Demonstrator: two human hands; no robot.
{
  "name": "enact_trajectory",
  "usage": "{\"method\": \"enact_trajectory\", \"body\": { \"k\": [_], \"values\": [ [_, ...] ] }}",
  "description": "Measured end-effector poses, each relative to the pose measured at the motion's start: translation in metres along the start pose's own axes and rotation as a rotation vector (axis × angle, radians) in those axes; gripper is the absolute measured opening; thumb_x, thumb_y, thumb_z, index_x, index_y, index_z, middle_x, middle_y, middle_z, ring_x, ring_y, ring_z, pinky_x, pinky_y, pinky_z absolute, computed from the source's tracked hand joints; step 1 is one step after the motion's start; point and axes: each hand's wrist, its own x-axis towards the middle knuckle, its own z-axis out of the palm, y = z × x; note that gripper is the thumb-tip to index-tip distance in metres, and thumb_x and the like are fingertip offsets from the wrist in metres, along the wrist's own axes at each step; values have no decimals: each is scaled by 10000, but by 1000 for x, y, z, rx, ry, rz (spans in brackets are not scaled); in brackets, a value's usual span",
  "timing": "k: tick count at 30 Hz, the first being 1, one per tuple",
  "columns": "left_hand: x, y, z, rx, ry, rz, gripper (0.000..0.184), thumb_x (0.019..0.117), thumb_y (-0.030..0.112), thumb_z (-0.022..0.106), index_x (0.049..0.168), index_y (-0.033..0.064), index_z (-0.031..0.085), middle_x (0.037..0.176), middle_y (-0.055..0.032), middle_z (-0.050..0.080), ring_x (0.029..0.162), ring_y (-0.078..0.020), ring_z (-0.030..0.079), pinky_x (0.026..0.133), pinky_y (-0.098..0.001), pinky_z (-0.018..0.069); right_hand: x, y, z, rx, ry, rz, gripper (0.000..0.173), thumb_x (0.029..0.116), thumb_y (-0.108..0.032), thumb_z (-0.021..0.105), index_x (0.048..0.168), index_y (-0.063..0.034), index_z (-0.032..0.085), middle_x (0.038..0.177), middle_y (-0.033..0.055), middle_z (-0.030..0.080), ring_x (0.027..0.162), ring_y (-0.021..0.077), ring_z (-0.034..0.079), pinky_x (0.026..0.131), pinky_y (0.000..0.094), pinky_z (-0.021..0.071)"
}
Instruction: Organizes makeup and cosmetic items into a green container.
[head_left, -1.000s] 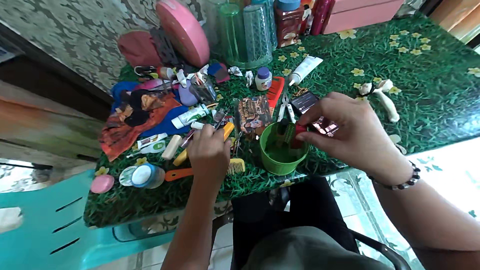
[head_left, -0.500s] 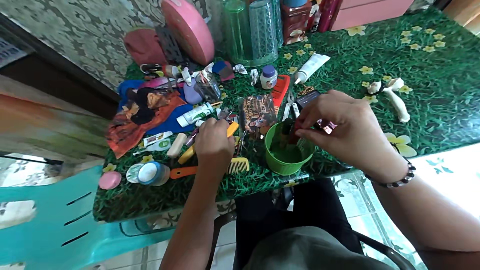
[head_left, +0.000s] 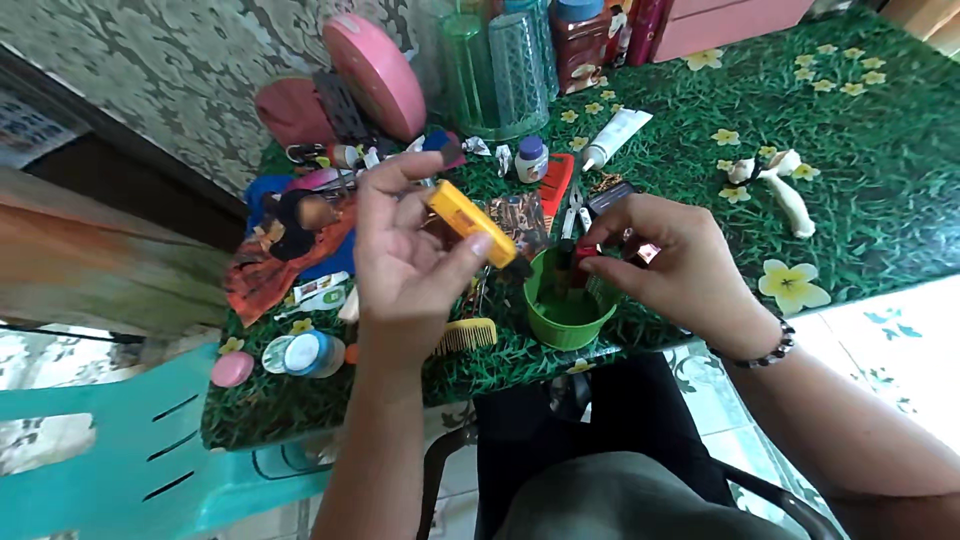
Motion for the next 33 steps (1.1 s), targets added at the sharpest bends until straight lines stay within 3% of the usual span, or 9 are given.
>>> {"method": "enact_trajectory", "body": {
  "k": [2, 4, 8, 10, 12, 16, 21, 26, 33],
  "values": [
    [-1, 8, 15, 110, -61, 45, 547, 886, -24, 679, 1376, 50, 447, 1198, -13, 634, 953, -108, 688, 815, -283, 618, -1, 1, 0, 2, 2, -4, 151, 888, -126, 756, 1020, -63, 718, 984, 42, 706, 864, 112, 668, 758, 277, 583],
    [-2, 10, 26, 257, -107, 74, 428, 876, -30, 714, 1280, 2, 574, 1133, -49, 667, 914, -105, 683, 781, -264, 603, -1, 1, 0, 7, 5, -10, 143, 890, -121, 754, 1014, -58, 722, 984, 44, 705, 869, 114, 671, 765, 278, 588],
    [-3, 7, 35, 570, -196, 27, 229, 854, 17, 766, 1077, 55, 730, 1012, -22, 717, 813, -55, 661, 683, -191, 560, -1, 2, 1, 19, 4, -12, 132, 889, -107, 749, 1007, -55, 720, 999, 43, 710, 910, 121, 685, 797, 293, 600],
    [-4, 6, 38, 695, -252, 3, 203, 840, 55, 790, 1035, 87, 743, 986, -10, 715, 807, -70, 647, 695, -216, 546, -2, 2, 1, 22, 8, -9, 128, 890, -108, 752, 1004, -56, 722, 1001, 43, 711, 923, 124, 687, 805, 298, 601],
    [-2, 7, 41, 820, -324, -22, 203, 825, 90, 819, 1013, 102, 745, 952, -17, 710, 860, -139, 647, 767, -308, 544, -1, 2, 1, 16, 9, -8, 128, 892, -116, 753, 1003, -59, 724, 1007, 44, 711, 925, 123, 688, 806, 300, 602],
    [2, 8, 49, 1024, -436, -38, 155, 826, 135, 838, 931, 121, 724, 825, -15, 683, 853, -233, 628, 758, -444, 512, 1, 2, 2, 18, 6, -12, 121, 889, -113, 750, 997, -67, 724, 1015, 42, 711, 947, 122, 685, 817, 301, 597],
    [8, 19, 64, 1182, -503, -36, 117, 837, 138, 824, 911, 120, 735, 806, -27, 683, 863, -270, 632, 754, -467, 488, 0, 2, 2, 13, 1, -23, 129, 884, -107, 751, 1003, -65, 721, 1011, 39, 710, 922, 115, 686, 801, 291, 599],
    [12, 25, 66, 1180, -483, -60, 101, 834, 118, 812, 824, 125, 711, 729, -22, 641, 812, -264, 616, 745, -475, 481, 1, 0, 2, 18, 8, -16, 116, 883, -112, 743, 985, -65, 712, 987, 41, 704, 841, 106, 674, 710, 268, 585],
    [10, 11, 63, 1188, -417, -71, 101, 828, 114, 809, 907, 114, 746, 1043, -92, 635, 1045, -300, 600, 837, -476, 521, 1, 1, 4, 9, -8, 16, 193, 884, -161, 760, 1048, -74, 709, 1042, 47, 700, 902, 114, 681, 749, 280, 594]
  ]
}}
